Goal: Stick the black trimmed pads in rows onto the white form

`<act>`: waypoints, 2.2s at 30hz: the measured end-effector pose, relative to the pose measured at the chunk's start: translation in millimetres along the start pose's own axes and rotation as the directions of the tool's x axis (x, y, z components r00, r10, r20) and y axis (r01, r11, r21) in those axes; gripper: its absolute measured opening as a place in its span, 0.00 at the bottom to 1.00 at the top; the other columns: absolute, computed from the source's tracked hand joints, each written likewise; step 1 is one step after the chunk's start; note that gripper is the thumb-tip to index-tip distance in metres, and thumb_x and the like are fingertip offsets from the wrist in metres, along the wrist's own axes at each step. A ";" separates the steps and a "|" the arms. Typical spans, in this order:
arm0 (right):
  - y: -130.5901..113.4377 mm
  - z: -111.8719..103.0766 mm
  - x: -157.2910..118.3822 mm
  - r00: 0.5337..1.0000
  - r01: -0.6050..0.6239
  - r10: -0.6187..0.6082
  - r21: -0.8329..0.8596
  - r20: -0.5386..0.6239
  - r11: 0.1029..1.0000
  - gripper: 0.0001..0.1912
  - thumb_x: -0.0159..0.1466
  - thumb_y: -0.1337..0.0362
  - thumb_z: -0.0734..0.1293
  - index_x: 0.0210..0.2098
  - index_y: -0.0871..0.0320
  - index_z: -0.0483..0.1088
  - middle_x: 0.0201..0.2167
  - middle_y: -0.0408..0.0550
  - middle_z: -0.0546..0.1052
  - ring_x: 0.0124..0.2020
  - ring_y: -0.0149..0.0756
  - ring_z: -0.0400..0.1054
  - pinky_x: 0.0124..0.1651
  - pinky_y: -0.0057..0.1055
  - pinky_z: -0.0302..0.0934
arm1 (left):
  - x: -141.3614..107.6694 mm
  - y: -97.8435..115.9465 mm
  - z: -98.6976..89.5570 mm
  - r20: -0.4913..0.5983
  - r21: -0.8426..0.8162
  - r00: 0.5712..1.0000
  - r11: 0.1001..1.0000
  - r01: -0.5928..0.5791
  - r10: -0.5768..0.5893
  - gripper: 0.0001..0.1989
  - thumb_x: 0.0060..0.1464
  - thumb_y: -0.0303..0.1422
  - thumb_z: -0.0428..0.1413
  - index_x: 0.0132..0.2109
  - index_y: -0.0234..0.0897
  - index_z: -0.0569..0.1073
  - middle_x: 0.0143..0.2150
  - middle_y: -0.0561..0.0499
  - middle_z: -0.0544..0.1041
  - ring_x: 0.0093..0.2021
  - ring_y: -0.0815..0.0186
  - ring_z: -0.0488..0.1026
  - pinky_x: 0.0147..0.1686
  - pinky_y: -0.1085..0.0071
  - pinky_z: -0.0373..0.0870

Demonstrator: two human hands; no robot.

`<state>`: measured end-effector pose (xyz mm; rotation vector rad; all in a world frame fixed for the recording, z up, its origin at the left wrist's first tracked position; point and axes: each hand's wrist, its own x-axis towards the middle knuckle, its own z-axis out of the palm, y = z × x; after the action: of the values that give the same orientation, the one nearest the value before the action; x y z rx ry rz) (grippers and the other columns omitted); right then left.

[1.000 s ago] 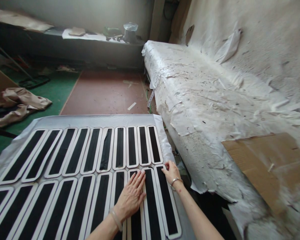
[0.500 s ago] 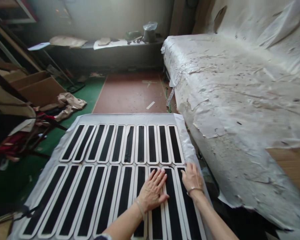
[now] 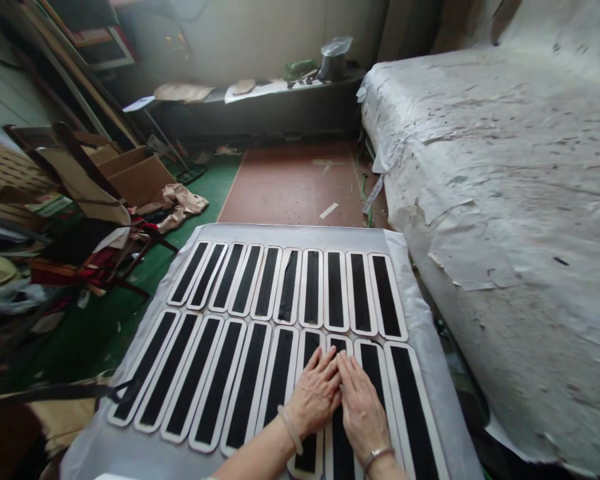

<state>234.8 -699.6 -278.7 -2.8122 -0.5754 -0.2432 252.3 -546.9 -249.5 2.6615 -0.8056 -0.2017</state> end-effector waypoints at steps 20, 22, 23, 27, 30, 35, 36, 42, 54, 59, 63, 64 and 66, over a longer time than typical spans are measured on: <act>-61.8 17.7 23.8 0.912 -0.226 0.244 -0.093 0.331 0.970 0.29 0.65 0.61 0.50 0.64 0.61 0.55 0.68 0.49 0.50 0.68 0.44 0.43 0.66 0.48 0.44 | -32.6 -94.2 -62.2 -0.090 -0.102 0.814 0.819 0.565 -0.573 0.25 0.49 0.34 0.62 0.53 0.44 0.65 0.53 0.48 0.68 0.49 0.58 0.69 0.45 0.64 0.69; -62.9 18.3 23.8 0.907 -0.225 0.246 -0.100 0.341 0.969 0.29 0.65 0.61 0.50 0.64 0.60 0.54 0.68 0.48 0.50 0.68 0.44 0.42 0.67 0.48 0.42 | -28.6 -95.9 -66.5 -0.055 -0.092 0.853 0.854 0.513 -0.519 0.26 0.46 0.35 0.65 0.52 0.46 0.65 0.53 0.50 0.68 0.50 0.58 0.68 0.45 0.64 0.68; -63.5 18.4 24.0 0.905 -0.224 0.247 -0.108 0.346 0.969 0.29 0.65 0.61 0.50 0.64 0.60 0.54 0.68 0.48 0.49 0.68 0.44 0.42 0.67 0.48 0.42 | -26.4 -96.6 -68.6 -0.036 -0.086 0.871 0.870 0.486 -0.490 0.27 0.45 0.36 0.65 0.52 0.47 0.65 0.53 0.50 0.68 0.50 0.57 0.68 0.45 0.64 0.67; -65.0 17.4 25.2 0.894 -0.224 0.260 -0.139 0.366 0.965 0.29 0.65 0.61 0.50 0.64 0.61 0.53 0.68 0.49 0.48 0.68 0.44 0.42 0.67 0.48 0.42 | -17.2 -101.8 -75.9 0.032 -0.061 0.922 0.920 0.387 -0.386 0.30 0.42 0.39 0.68 0.52 0.47 0.66 0.53 0.51 0.68 0.51 0.57 0.67 0.47 0.62 0.65; -64.1 17.1 25.9 0.884 -0.222 0.261 -0.144 0.387 0.964 0.29 0.65 0.61 0.50 0.65 0.59 0.52 0.68 0.47 0.49 0.68 0.43 0.42 0.67 0.47 0.41 | -11.5 -107.0 -78.7 0.070 -0.040 0.937 0.938 0.345 -0.341 0.33 0.38 0.41 0.69 0.51 0.46 0.66 0.53 0.50 0.68 0.51 0.56 0.67 0.48 0.63 0.64; -64.0 13.8 27.4 0.859 -0.221 0.271 -0.164 0.434 0.961 0.30 0.65 0.59 0.51 0.65 0.59 0.49 0.68 0.47 0.45 0.68 0.43 0.41 0.67 0.46 0.41 | -5.1 -110.6 -79.9 0.117 0.023 0.936 0.943 0.333 -0.333 0.35 0.37 0.44 0.69 0.51 0.41 0.65 0.46 0.49 0.71 0.48 0.56 0.68 0.46 0.61 0.65; -64.6 12.5 28.0 0.855 -0.221 0.275 -0.169 0.440 0.960 0.30 0.65 0.60 0.52 0.65 0.58 0.49 0.68 0.46 0.44 0.69 0.43 0.40 0.67 0.46 0.41 | -3.5 -110.8 -80.3 0.126 0.036 0.935 0.944 0.329 -0.331 0.34 0.37 0.44 0.70 0.49 0.41 0.66 0.45 0.50 0.71 0.47 0.56 0.68 0.45 0.61 0.65; -66.4 7.4 31.2 0.844 -0.245 0.285 -0.147 0.455 0.958 0.29 0.66 0.59 0.52 0.66 0.57 0.48 0.68 0.45 0.44 0.69 0.41 0.39 0.68 0.45 0.40 | 9.4 -110.9 -84.2 0.183 0.089 0.939 0.956 0.280 -0.292 0.31 0.32 0.44 0.71 0.43 0.40 0.68 0.43 0.50 0.70 0.45 0.55 0.69 0.41 0.63 0.66; -65.3 4.8 34.0 0.816 -0.261 0.294 -0.137 0.498 0.956 0.30 0.66 0.60 0.52 0.66 0.57 0.46 0.68 0.45 0.41 0.69 0.41 0.37 0.67 0.46 0.40 | 17.4 -111.4 -91.6 0.230 0.133 0.948 0.972 0.194 -0.221 0.30 0.33 0.40 0.72 0.43 0.41 0.68 0.44 0.50 0.71 0.46 0.56 0.69 0.44 0.63 0.65; -65.5 4.2 33.7 0.816 -0.275 0.298 -0.121 0.496 0.954 0.30 0.66 0.60 0.53 0.66 0.56 0.46 0.69 0.44 0.41 0.69 0.41 0.37 0.68 0.46 0.40 | 27.9 -108.1 -90.9 0.245 0.143 0.938 0.967 0.213 -0.243 0.31 0.31 0.40 0.72 0.42 0.39 0.68 0.43 0.48 0.71 0.45 0.55 0.69 0.41 0.63 0.66; -65.6 2.6 33.8 0.797 -0.283 0.305 -0.125 0.521 0.951 0.30 0.66 0.61 0.53 0.66 0.56 0.44 0.68 0.44 0.39 0.69 0.41 0.36 0.68 0.46 0.39 | 34.5 -104.3 -90.9 0.250 0.157 0.932 0.961 0.227 -0.261 0.32 0.30 0.39 0.72 0.43 0.38 0.69 0.44 0.46 0.71 0.45 0.54 0.69 0.44 0.61 0.65; -65.5 2.3 33.8 0.795 -0.282 0.305 -0.126 0.524 0.951 0.30 0.66 0.61 0.53 0.66 0.56 0.44 0.68 0.44 0.39 0.69 0.41 0.36 0.68 0.46 0.38 | 35.6 -103.7 -90.8 0.251 0.157 0.932 0.961 0.228 -0.262 0.31 0.31 0.38 0.72 0.43 0.38 0.69 0.44 0.46 0.71 0.45 0.54 0.69 0.44 0.61 0.65; -65.2 2.0 33.7 0.794 -0.277 0.299 -0.123 0.528 0.953 0.30 0.66 0.60 0.53 0.66 0.56 0.43 0.68 0.43 0.39 0.69 0.41 0.35 0.68 0.46 0.38 | 36.5 -102.5 -90.3 0.256 0.149 0.932 0.963 0.224 -0.257 0.30 0.30 0.38 0.72 0.42 0.38 0.69 0.43 0.46 0.72 0.45 0.53 0.69 0.44 0.61 0.65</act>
<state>239.2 -629.0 -259.2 -2.9430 -0.2279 0.6346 355.8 -461.5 -205.0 2.8815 -0.5789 -0.6153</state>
